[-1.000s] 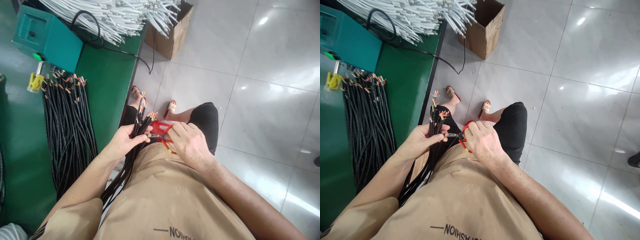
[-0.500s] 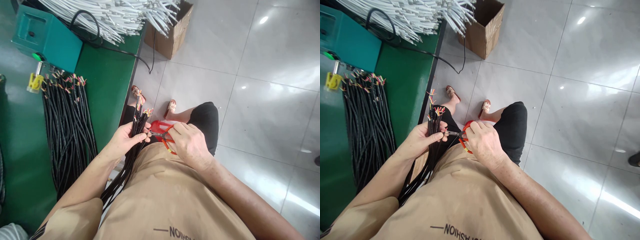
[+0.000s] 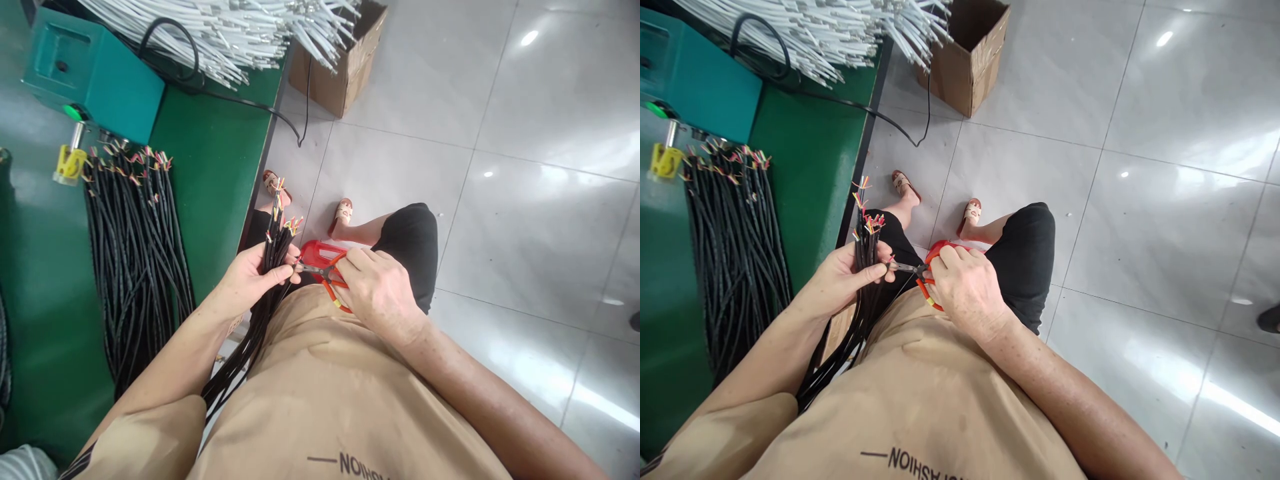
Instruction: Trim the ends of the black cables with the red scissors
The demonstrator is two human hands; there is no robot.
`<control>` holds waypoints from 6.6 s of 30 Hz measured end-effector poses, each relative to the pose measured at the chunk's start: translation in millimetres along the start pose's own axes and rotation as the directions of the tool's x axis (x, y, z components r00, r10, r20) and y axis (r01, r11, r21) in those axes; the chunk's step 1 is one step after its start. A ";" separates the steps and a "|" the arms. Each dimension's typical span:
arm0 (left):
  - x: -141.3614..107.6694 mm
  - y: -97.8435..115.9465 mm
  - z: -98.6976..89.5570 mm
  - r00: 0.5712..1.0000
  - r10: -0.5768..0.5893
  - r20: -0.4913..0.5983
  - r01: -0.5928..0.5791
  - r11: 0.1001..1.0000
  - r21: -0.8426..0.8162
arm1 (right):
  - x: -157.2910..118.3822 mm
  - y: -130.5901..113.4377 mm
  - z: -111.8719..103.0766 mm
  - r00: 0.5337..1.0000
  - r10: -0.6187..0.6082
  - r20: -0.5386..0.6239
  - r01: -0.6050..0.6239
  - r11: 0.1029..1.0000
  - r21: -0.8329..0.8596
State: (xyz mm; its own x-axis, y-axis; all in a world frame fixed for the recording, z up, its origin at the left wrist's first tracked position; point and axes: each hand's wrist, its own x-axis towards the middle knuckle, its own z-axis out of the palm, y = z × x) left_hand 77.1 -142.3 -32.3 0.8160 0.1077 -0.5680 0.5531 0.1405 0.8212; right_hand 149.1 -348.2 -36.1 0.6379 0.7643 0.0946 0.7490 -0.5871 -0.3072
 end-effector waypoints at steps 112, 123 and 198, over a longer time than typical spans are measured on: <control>1.4 4.0 -0.5 0.996 -0.082 0.023 0.085 0.978 -0.190 | 5.5 -15.1 32.7 0.968 0.225 0.114 -0.251 0.810 0.530; 1.4 2.2 -1.4 0.993 -0.117 0.000 0.115 0.976 -0.183 | 2.3 -3.0 30.6 1.000 -0.027 -0.011 0.028 0.993 0.116; 0.0 4.9 5.6 0.991 -0.132 0.037 0.137 0.936 -0.324 | 50.5 -2.8 -1.9 0.849 0.465 0.251 -0.365 0.172 0.915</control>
State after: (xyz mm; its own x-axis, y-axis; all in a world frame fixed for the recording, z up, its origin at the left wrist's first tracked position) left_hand 80.8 -147.2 -28.0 0.7414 0.0521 -0.6691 0.5748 0.4652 0.6732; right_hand 179.5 -308.5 -28.7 0.8448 0.4426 -0.3007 -0.2682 -0.1359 -0.9537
